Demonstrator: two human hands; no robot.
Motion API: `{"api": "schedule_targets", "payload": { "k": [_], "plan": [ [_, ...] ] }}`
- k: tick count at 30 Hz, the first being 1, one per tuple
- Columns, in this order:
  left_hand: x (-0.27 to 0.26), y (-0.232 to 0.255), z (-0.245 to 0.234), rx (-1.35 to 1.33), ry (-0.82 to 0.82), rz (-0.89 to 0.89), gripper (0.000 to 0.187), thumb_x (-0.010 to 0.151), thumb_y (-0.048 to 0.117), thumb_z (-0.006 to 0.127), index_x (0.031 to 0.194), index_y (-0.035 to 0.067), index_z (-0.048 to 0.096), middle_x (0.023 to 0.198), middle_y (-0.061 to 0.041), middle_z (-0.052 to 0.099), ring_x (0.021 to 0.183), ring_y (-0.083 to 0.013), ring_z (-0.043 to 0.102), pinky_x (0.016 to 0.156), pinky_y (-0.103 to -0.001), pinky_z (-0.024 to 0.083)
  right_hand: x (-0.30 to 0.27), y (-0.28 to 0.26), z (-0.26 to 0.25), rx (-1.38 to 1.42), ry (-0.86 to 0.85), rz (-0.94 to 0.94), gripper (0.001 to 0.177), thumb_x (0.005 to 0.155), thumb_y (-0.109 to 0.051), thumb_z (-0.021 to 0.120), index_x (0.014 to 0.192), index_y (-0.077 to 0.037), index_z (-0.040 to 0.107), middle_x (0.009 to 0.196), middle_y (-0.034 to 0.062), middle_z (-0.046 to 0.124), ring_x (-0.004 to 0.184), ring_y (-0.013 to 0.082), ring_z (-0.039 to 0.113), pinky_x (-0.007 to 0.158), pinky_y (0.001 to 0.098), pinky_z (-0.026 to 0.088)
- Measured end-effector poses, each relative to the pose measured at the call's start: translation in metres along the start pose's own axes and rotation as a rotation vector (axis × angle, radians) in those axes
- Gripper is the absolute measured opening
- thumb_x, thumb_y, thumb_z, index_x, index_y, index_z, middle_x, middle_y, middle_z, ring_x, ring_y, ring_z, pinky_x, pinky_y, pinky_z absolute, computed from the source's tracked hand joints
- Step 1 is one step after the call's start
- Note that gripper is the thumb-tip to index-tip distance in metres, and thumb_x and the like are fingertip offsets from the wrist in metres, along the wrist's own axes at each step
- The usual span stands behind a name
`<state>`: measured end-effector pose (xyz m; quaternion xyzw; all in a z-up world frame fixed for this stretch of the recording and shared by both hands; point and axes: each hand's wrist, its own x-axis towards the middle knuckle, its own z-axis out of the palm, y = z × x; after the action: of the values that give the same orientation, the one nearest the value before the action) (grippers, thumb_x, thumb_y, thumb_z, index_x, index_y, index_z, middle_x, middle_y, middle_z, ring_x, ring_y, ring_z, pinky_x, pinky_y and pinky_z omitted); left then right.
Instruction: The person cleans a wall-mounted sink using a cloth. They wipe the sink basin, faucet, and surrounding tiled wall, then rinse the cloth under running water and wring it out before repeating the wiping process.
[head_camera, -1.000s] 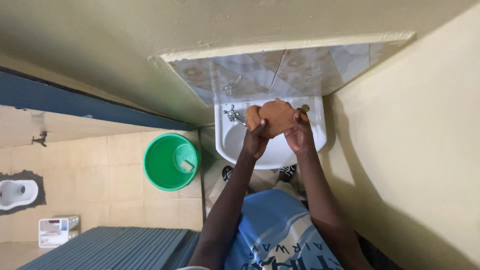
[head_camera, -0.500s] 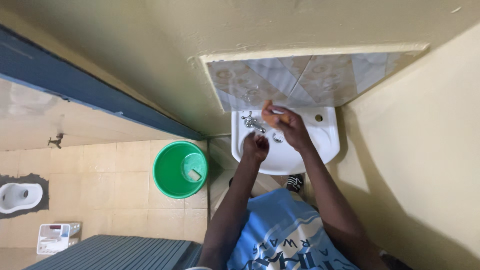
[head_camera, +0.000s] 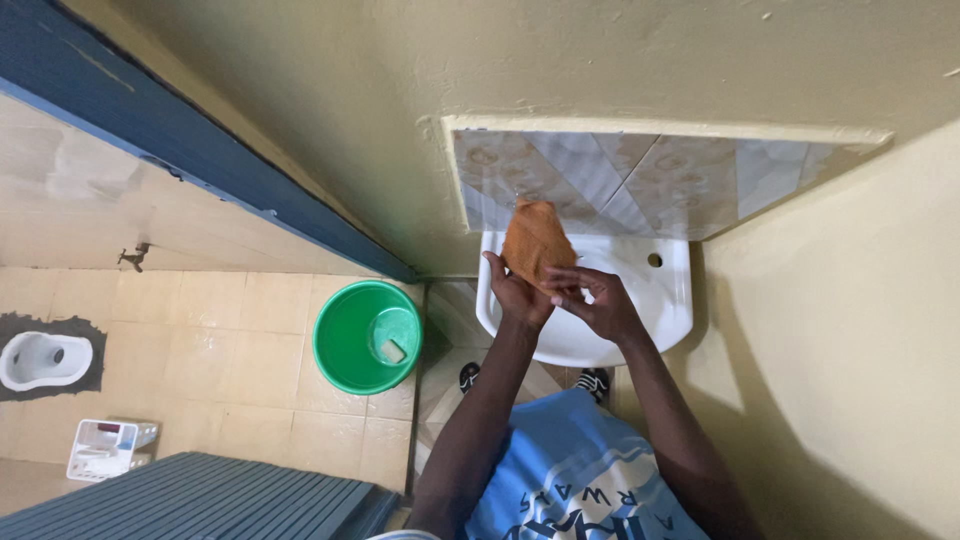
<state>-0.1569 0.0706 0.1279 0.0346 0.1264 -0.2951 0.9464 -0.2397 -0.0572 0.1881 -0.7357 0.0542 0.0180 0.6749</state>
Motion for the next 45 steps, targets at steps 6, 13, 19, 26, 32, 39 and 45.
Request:
{"api": "schedule_targets", "payload": {
  "k": [6,13,19,26,32,39,45],
  "plan": [
    [0.02,-0.009,0.072,0.574,0.031,0.365,0.081,0.107,0.066,0.025,0.149,-0.003,0.034,0.137,-0.03,0.04,0.126,-0.0452,0.038,0.112,-0.056,0.034,0.006,0.009,-0.031,0.076,0.333,-0.045,0.038,0.095,0.002,0.068,0.133,0.002,0.063,0.121,0.0112,0.075,0.11,0.0157,0.068,0.098,0.0277,0.055],
    [0.093,-0.039,0.11,2.112,-0.041,1.394,0.075,0.108,0.053,0.029,0.159,-0.001,0.035,0.166,-0.029,0.019,0.158,-0.0413,0.001,0.124,-0.063,0.004,0.035,-0.014,-0.062,0.1,0.683,-0.298,0.024,0.099,0.008,0.061,0.123,0.003,0.063,0.114,0.0121,0.074,0.107,0.0152,0.071,0.095,0.0258,0.055],
    [0.132,0.018,0.069,2.489,-0.712,1.7,0.045,0.104,0.031,0.063,0.149,0.026,0.061,0.164,-0.001,0.044,0.152,-0.0229,0.038,0.129,-0.05,0.02,0.053,-0.082,-0.074,-0.26,0.874,-0.51,0.027,0.098,0.008,0.064,0.124,0.0,0.064,0.118,0.0113,0.072,0.109,0.0197,0.067,0.099,0.0309,0.053],
    [0.117,0.076,0.08,2.281,-0.031,1.68,0.05,0.102,0.035,0.058,0.15,0.022,0.057,0.145,-0.012,0.049,0.142,-0.0354,0.04,0.128,-0.057,0.022,0.063,-0.123,-0.085,-0.788,0.85,-0.719,0.029,0.095,0.005,0.067,0.123,-0.001,0.069,0.131,0.0125,0.061,0.133,0.0332,0.05,0.114,0.0409,0.053],
    [0.098,0.034,0.147,1.717,0.356,1.659,0.063,0.111,0.033,0.038,0.165,0.003,0.023,0.167,-0.03,0.022,0.16,-0.0473,0.018,0.132,-0.058,0.014,0.061,-0.11,-0.096,-0.971,0.831,-0.755,0.024,0.1,0.001,0.079,0.123,-0.003,0.078,0.125,0.0094,0.063,0.129,0.0287,0.053,0.112,0.046,0.046],
    [0.111,0.027,0.09,1.454,0.452,1.492,0.071,0.103,0.023,0.054,0.161,-0.003,0.024,0.168,-0.03,0.012,0.16,-0.0468,0.014,0.131,-0.054,0.017,0.066,-0.095,-0.103,-0.793,0.838,-0.713,0.018,0.102,0.003,0.085,0.119,-0.004,0.082,0.119,0.0056,0.06,0.122,0.0242,0.051,0.105,0.0369,0.051],
    [0.122,0.034,0.0,1.233,0.648,1.156,0.082,0.093,0.015,0.055,0.159,-0.008,0.012,0.163,-0.031,0.02,0.154,-0.0452,0.019,0.128,-0.053,0.011,0.076,-0.08,-0.11,-0.791,0.87,-0.746,0.02,0.099,-0.001,0.087,0.118,-0.004,0.083,0.121,0.0081,0.061,0.121,0.0249,0.051,0.103,0.0362,0.051]
  ]
}}
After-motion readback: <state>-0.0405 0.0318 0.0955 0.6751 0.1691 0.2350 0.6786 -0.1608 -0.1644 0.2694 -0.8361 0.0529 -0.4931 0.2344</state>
